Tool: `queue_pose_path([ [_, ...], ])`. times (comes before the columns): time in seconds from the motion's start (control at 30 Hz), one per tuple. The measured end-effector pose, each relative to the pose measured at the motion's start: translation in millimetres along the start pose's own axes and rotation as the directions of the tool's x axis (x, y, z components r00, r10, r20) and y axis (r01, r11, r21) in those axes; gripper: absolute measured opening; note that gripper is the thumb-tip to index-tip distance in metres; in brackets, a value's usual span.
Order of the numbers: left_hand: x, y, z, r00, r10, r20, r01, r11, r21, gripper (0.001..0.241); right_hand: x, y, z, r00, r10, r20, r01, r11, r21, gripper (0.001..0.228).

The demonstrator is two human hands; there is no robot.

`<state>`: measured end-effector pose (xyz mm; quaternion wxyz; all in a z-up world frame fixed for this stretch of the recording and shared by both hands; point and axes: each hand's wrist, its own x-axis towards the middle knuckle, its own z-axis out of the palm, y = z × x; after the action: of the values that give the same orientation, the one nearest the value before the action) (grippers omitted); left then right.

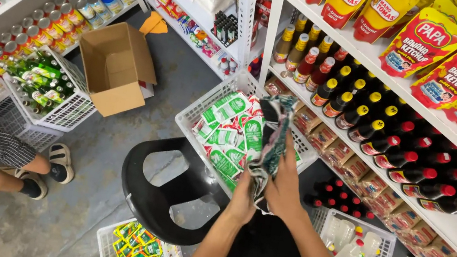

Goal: Restocking and organizing vinegar pouches and other condiments on grocery store shelves.

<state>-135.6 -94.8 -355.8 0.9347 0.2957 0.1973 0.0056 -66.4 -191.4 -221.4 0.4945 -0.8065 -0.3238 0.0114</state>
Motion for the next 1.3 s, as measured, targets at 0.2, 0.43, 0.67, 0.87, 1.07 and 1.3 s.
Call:
queue_pose_path([
  [0.2, -15.0, 59.0, 44.6, 0.982, 0.182, 0.058, -0.168, 0.966, -0.197, 0.067, -25.0, 12.3, 21.5, 0.98, -0.195, 0.03, 0.197, 0.974, -0.11, 0.069],
  [0.43, -32.0, 137.9, 98.8, 0.914, 0.384, 0.129, -0.385, 0.923, -0.018, 0.065, -72.6, 87.3, 56.2, 0.945, -0.284, 0.159, 0.303, 0.946, -0.112, 0.074],
  [0.67, -31.5, 164.2, 104.4, 0.911, 0.378, 0.162, -0.353, 0.921, -0.166, 0.071, -53.2, 112.3, 71.1, 0.904, -0.168, 0.393, 0.271, 0.936, -0.223, 0.08],
  [0.87, -49.7, 162.7, 107.4, 0.893, 0.35, 0.284, -0.339, 0.937, -0.09, 0.074, 7.1, 82.5, 29.1, 0.981, -0.103, 0.162, 0.112, 0.993, -0.049, 0.063],
  [1.07, -69.8, 141.9, 134.0, 0.928, 0.31, 0.208, -0.349, 0.918, 0.186, 0.08, 17.2, -38.7, -51.2, 0.998, 0.052, 0.017, -0.054, 0.992, 0.117, 0.045],
  [1.3, -83.3, 99.8, 149.3, 0.803, 0.428, 0.413, -0.587, 0.683, 0.434, 0.089, -20.7, -64.5, -55.6, 0.99, -0.012, 0.142, -0.018, 0.977, 0.211, 0.073],
])
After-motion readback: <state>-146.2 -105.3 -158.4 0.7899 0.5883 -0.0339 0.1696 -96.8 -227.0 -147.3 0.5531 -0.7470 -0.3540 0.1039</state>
